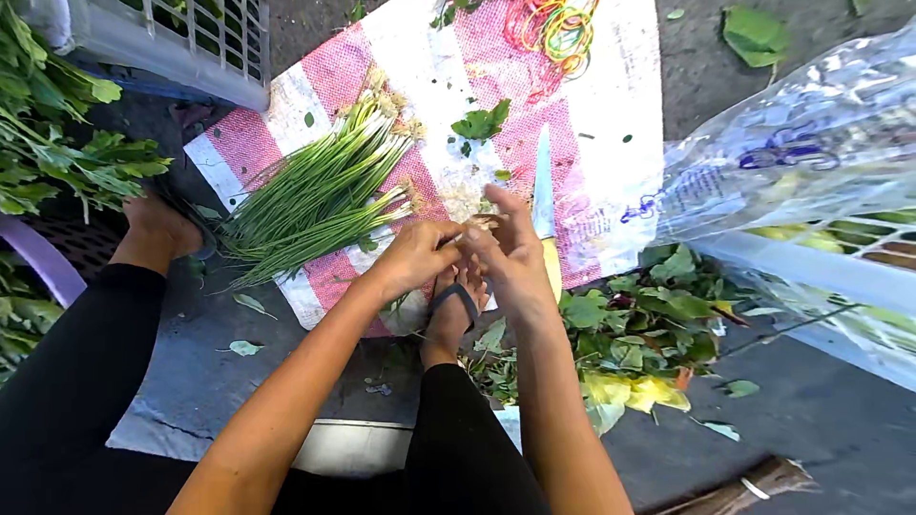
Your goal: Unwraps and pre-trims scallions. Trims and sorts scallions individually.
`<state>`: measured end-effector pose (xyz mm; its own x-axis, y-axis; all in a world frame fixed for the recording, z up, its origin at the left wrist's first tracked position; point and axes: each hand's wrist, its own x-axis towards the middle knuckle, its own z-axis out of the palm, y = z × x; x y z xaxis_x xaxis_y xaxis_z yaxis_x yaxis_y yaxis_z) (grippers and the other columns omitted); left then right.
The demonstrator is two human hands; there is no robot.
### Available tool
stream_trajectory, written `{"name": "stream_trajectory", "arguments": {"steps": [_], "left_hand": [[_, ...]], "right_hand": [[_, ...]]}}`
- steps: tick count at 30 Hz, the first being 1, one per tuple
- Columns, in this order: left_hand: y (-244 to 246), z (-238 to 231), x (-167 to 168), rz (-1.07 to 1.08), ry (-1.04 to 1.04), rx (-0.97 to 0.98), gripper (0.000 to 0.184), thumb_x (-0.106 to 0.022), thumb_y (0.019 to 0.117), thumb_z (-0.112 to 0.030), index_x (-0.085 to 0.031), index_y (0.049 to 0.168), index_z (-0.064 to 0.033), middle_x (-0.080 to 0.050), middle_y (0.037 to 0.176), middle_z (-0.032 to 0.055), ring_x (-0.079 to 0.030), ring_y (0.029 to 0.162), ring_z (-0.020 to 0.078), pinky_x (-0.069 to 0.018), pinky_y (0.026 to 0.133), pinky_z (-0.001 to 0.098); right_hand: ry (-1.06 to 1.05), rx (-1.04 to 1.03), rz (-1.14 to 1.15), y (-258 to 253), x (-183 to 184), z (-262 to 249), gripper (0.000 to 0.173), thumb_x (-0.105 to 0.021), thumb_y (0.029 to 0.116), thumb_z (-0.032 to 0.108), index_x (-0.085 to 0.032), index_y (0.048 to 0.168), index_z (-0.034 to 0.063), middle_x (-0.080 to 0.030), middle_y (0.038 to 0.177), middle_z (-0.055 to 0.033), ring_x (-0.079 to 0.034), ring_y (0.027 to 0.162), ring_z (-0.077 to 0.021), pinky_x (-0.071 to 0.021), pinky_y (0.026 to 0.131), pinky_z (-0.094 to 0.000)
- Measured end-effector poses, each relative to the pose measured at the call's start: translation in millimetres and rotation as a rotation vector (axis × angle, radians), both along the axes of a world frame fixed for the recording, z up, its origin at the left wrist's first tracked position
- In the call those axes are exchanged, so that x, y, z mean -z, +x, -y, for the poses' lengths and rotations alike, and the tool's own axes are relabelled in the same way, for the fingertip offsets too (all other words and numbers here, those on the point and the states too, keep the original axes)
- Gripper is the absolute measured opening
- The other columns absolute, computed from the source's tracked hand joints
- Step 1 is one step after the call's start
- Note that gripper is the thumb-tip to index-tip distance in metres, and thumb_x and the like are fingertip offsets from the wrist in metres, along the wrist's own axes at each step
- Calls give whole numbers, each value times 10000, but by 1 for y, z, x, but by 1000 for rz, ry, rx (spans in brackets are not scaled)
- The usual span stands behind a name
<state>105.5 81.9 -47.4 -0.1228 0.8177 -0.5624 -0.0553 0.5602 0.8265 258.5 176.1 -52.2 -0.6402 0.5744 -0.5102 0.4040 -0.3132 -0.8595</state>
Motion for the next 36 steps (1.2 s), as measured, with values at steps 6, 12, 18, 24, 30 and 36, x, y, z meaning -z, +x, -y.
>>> {"name": "stream_trajectory", "arguments": {"steps": [6,12,18,24,30,36], "left_hand": [[-12,4,-9,584,-151,-146,331,-653,972,-10,-576,1290,46,-730,901,118,-704,682,138,-598,584,259],[-2,30,-2,650,-197,-104,262,-539,1059,-118,-560,1312,-55,-642,773,27,-542,538,37,-456,475,159],[26,27,-16,-23,-108,21,297,-465,1103,-281,-643,1190,-60,-579,755,47,-532,618,129,-466,582,303],[43,23,-28,-326,-106,202,338,-443,1106,-293,-622,1208,-25,-618,769,111,-625,705,269,-524,678,471],[55,37,-34,-760,-41,241,322,-471,1082,-256,-676,1199,-37,-686,831,114,-676,660,279,-540,571,448],[47,35,-27,-1037,78,312,398,-502,1070,-370,-700,1225,-62,-598,769,107,-618,608,273,-490,496,388]], "right_hand": [[-56,-16,-126,-4,12,-11,182,-628,1006,77,-708,1167,46,-712,885,-3,-586,586,-20,-515,529,-168],[-120,93,-143,8,8,-23,247,-552,1063,157,-692,1246,69,-699,904,-31,-594,553,-57,-530,476,-188],[303,172,155,16,3,-5,537,-619,1002,456,-463,1389,116,-605,1207,-62,-673,833,-154,-594,625,-334],[860,-84,158,12,17,12,318,-558,1068,289,-643,944,9,-567,873,-130,-590,689,-230,-496,560,-376],[575,70,378,28,18,-18,323,-444,1104,286,-566,1164,-7,-595,871,-151,-588,673,-254,-505,596,-444],[462,-244,63,34,-6,-27,447,-588,1017,373,-644,1384,125,-598,1354,-108,-588,1189,-222,-540,890,-378]]}}
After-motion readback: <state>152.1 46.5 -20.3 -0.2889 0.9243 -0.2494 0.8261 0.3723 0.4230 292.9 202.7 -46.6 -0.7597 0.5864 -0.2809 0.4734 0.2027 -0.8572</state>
